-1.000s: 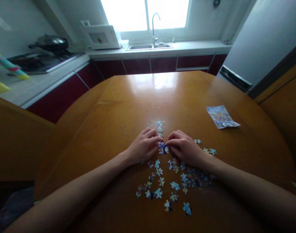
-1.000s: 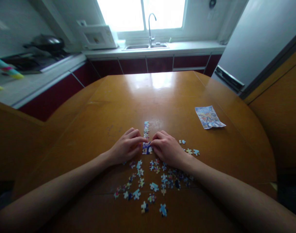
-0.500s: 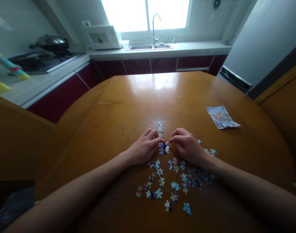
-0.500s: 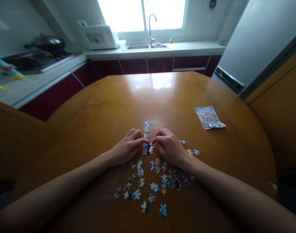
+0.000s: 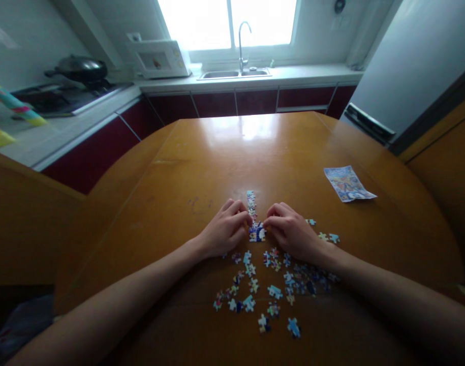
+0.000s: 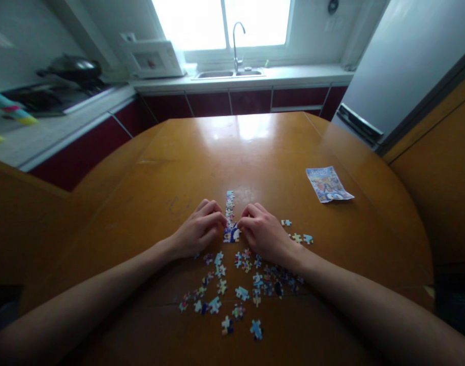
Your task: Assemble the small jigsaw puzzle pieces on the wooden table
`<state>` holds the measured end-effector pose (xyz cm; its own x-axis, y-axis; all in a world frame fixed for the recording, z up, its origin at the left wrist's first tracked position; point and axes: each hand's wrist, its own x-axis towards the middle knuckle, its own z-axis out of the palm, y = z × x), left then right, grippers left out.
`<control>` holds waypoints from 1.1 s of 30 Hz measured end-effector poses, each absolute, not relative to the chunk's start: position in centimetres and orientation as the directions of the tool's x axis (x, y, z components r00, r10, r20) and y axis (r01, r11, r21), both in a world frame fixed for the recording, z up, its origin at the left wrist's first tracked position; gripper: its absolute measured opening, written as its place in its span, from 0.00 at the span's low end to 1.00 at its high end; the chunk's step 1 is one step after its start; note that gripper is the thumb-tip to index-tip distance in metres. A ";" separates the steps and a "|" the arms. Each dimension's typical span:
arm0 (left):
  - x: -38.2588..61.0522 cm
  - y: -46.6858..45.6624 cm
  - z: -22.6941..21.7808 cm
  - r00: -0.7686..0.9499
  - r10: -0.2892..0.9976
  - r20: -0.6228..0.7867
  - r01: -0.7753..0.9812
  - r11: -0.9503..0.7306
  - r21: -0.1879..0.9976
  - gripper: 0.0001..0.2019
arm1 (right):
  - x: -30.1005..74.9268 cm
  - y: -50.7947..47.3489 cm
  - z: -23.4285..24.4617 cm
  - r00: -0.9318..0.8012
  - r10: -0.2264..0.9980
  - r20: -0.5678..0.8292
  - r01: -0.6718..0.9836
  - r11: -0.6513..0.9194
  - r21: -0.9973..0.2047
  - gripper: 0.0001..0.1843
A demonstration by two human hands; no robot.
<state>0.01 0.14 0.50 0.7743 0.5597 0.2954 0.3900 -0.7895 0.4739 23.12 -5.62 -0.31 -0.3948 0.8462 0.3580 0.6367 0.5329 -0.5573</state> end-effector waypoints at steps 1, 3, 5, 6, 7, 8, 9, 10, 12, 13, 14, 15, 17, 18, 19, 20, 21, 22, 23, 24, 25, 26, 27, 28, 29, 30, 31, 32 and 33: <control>0.0 0.2 0.5 0.770 0.564 0.298 0.392 -0.787 0.476 0.12 | 23.1 -5.6 -0.3 -0.401 0.845 0.353 0.636 0.534 -0.557 0.11; 0.0 0.2 0.4 0.772 0.558 0.306 0.388 -0.794 0.468 0.14 | 23.1 -5.6 -0.3 -0.410 0.844 0.346 0.635 0.537 -0.556 0.11; -0.1 0.2 0.3 0.785 0.537 0.307 0.377 -0.809 0.451 0.15 | 23.0 -5.6 -0.3 -0.419 0.842 0.341 0.636 0.540 -0.552 0.12; -0.2 0.2 0.3 0.795 0.526 0.303 0.373 -0.816 0.441 0.15 | 23.0 -5.6 -0.2 -0.422 0.842 0.337 0.639 0.539 -0.549 0.12; -0.2 0.2 0.2 0.804 0.518 0.292 0.373 -0.822 0.430 0.15 | 23.1 -5.6 -0.2 -0.425 0.843 0.331 0.644 0.538 -0.544 0.12; -0.3 0.2 0.2 0.812 0.513 0.278 0.377 -0.825 0.420 0.15 | 23.1 -5.6 -0.2 -0.427 0.843 0.327 0.648 0.538 -0.539 0.11; -0.3 0.2 0.1 0.818 0.510 0.264 0.383 -0.827 0.411 0.15 | 23.1 -5.6 -0.2 -0.429 0.843 0.324 0.652 0.537 -0.535 0.11; -0.3 0.2 0.1 0.822 0.510 0.254 0.390 -0.828 0.403 0.15 | 23.1 -5.7 -0.1 -0.432 0.843 0.321 0.654 0.538 -0.533 0.11; -0.3 0.2 0.0 0.824 0.512 0.243 0.399 -0.828 0.393 0.15 | 23.1 -5.7 -0.1 -0.438 0.843 0.313 0.658 0.538 -0.528 0.12; -0.3 0.2 0.0 0.825 0.511 0.244 0.398 -0.830 0.391 0.14 | 23.1 -5.7 -0.1 -0.441 0.842 0.310 0.660 0.539 -0.523 0.12; -0.2 0.2 0.0 0.824 0.509 0.248 0.397 -0.832 0.388 0.14 | 23.1 -5.7 -0.1 -0.444 0.842 0.308 0.664 0.539 -0.517 0.12; -0.2 0.2 0.0 0.825 0.507 0.249 0.395 -0.833 0.387 0.14 | 23.1 -5.7 -0.1 -0.446 0.841 0.305 0.669 0.540 -0.510 0.13; -0.2 0.2 0.1 0.826 0.505 0.251 0.393 -0.834 0.387 0.13 | 23.2 -5.8 0.0 -0.451 0.842 0.296 0.677 0.539 -0.501 0.13; -0.2 0.2 0.1 0.825 0.506 0.250 0.393 -0.833 0.389 0.13 | 23.2 -5.8 0.0 -0.454 0.843 0.289 0.680 0.538 -0.499 0.13; -0.2 0.2 0.1 0.826 0.507 0.246 0.393 -0.831 0.393 0.13 | 23.2 -5.8 0.0 -0.456 0.844 0.282 0.682 0.535 -0.499 0.13; -0.2 0.2 0.1 0.827 0.509 0.240 0.394 -0.828 0.398 0.13 | 23.2 -5.8 0.0 -0.457 0.845 0.280 0.682 0.534 -0.500 0.13; -0.2 0.2 0.1 0.827 0.510 0.235 0.395 -0.825 0.404 0.13 | 23.2 -5.8 0.0 -0.456 0.845 0.279 0.682 0.533 -0.500 0.13; -0.2 0.2 0.1 0.828 0.512 0.229 0.394 -0.822 0.411 0.14 | 23.2 -5.8 -0.1 -0.456 0.845 0.280 0.682 0.534 -0.500 0.14; -0.2 0.2 0.1 0.829 0.513 0.224 0.394 -0.819 0.418 0.14 | 23.2 -5.8 -0.2 -0.456 0.844 0.282 0.681 0.535 -0.500 0.14; -0.2 0.2 0.2 0.830 0.514 0.216 0.394 -0.815 0.424 0.14 | 23.1 -5.8 -0.2 -0.456 0.843 0.284 0.679 0.536 -0.502 0.14; -0.2 0.2 0.2 0.831 0.515 0.209 0.396 -0.812 0.429 0.14 | 23.1 -5.7 -0.3 -0.454 0.844 0.286 0.676 0.536 -0.507 0.14; -0.2 0.2 0.3 0.833 0.516 0.201 0.396 -0.809 0.435 0.13 | 23.1 -5.7 -0.4 -0.451 0.845 0.288 0.670 0.534 -0.516 0.13; -0.2 0.1 0.4 0.834 0.517 0.194 0.396 -0.805 0.442 0.13 | 23.1 -5.7 -0.4 -0.443 0.848 0.292 0.663 0.529 -0.531 0.13; -0.2 0.1 0.4 0.833 0.519 0.192 0.394 -0.799 0.454 0.13 | 23.1 -5.6 -0.4 -0.428 0.853 0.299 0.652 0.521 -0.551 0.12; -0.2 0.1 0.5 0.828 0.525 0.196 0.391 -0.792 0.469 0.13 | 23.1 -5.6 -0.4 -0.406 0.860 0.308 0.642 0.509 -0.574 0.12; -0.2 0.1 0.6 0.818 0.536 0.209 0.388 -0.782 0.487 0.13 | 23.1 -5.5 -0.4 -0.380 0.868 0.320 0.632 0.496 -0.595 0.12; -0.2 0.2 0.6 0.802 0.552 0.229 0.387 -0.771 0.505 0.13 | 23.1 -5.5 -0.3 -0.352 0.875 0.332 0.625 0.484 -0.612 0.12; -0.1 0.2 0.7 0.780 0.572 0.254 0.389 -0.760 0.520 0.13 | 23.1 -5.5 -0.2 -0.326 0.880 0.346 0.620 0.475 -0.624 0.12; -0.1 0.2 0.6 0.754 0.594 0.280 0.392 -0.750 0.533 0.12 | 23.1 -5.5 -0.1 -0.307 0.881 0.360 0.617 0.472 -0.630 0.12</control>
